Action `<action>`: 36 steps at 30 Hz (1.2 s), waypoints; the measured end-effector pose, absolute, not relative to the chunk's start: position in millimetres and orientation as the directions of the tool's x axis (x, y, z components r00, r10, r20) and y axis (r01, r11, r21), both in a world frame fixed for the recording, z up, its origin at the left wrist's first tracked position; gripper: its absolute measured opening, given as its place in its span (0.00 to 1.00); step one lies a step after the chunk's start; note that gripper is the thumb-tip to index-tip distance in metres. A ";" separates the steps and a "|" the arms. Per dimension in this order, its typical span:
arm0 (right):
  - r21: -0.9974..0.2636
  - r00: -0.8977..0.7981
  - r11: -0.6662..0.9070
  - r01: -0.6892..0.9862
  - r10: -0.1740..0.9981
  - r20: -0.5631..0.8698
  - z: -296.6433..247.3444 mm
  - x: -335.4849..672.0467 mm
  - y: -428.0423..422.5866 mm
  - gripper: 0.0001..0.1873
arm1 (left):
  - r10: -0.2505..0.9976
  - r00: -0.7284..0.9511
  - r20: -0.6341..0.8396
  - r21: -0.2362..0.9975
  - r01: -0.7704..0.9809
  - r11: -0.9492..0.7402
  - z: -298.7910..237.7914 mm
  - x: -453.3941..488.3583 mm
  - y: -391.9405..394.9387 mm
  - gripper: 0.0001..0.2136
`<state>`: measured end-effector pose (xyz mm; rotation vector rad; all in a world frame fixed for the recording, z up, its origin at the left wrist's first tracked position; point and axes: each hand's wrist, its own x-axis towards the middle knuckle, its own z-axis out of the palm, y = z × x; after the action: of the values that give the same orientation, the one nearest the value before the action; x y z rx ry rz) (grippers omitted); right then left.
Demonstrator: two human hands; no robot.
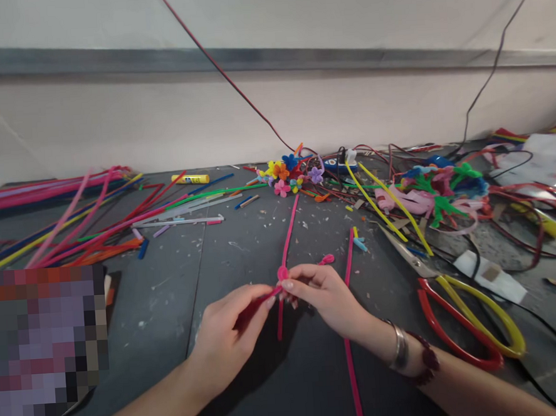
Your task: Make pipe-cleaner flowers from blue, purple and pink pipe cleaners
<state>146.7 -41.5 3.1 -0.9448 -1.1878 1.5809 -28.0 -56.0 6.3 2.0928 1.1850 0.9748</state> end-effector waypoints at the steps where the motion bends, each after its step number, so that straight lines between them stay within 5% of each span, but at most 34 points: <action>1: -0.969 -0.290 -0.115 -0.217 0.956 -0.049 3.1 146.5 -41.6 0.07 | 0.866 0.364 0.343 0.723 0.486 -0.491 6.6 -28.0 -56.0 0.06; 8: -0.920 -0.361 -0.207 -0.332 0.929 -0.079 4.4 147.0 -44.4 0.06 | 0.890 0.359 0.283 0.818 0.394 -0.419 14.8 -27.5 -50.3 0.05; 12: -0.853 -0.455 -0.311 -0.420 0.885 -0.099 3.1 150.3 -44.6 0.08 | 0.894 0.444 -0.062 0.983 0.181 -0.021 14.7 -28.1 -45.6 0.10; 16: -0.805 -0.560 -0.385 -0.452 0.824 -0.079 2.6 152.6 -45.1 0.06 | 0.729 0.621 -0.286 0.919 -0.038 0.392 10.9 -26.9 -47.4 0.13; 25: -0.804 -0.582 -0.376 -0.460 0.812 -0.047 1.5 150.4 -46.6 0.08 | 0.594 0.746 -0.301 0.739 -0.211 0.640 10.5 -23.9 -50.4 0.13; 36: -0.794 -0.641 -0.409 -0.450 0.767 -0.032 6.3 150.4 -46.6 0.08 | 0.477 0.819 -0.321 0.656 -0.171 0.735 9.1 -22.8 -50.8 0.11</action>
<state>150.4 -46.6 6.3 -0.5135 -1.0131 2.0877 -22.8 -50.8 9.1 0.6548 0.4998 0.3725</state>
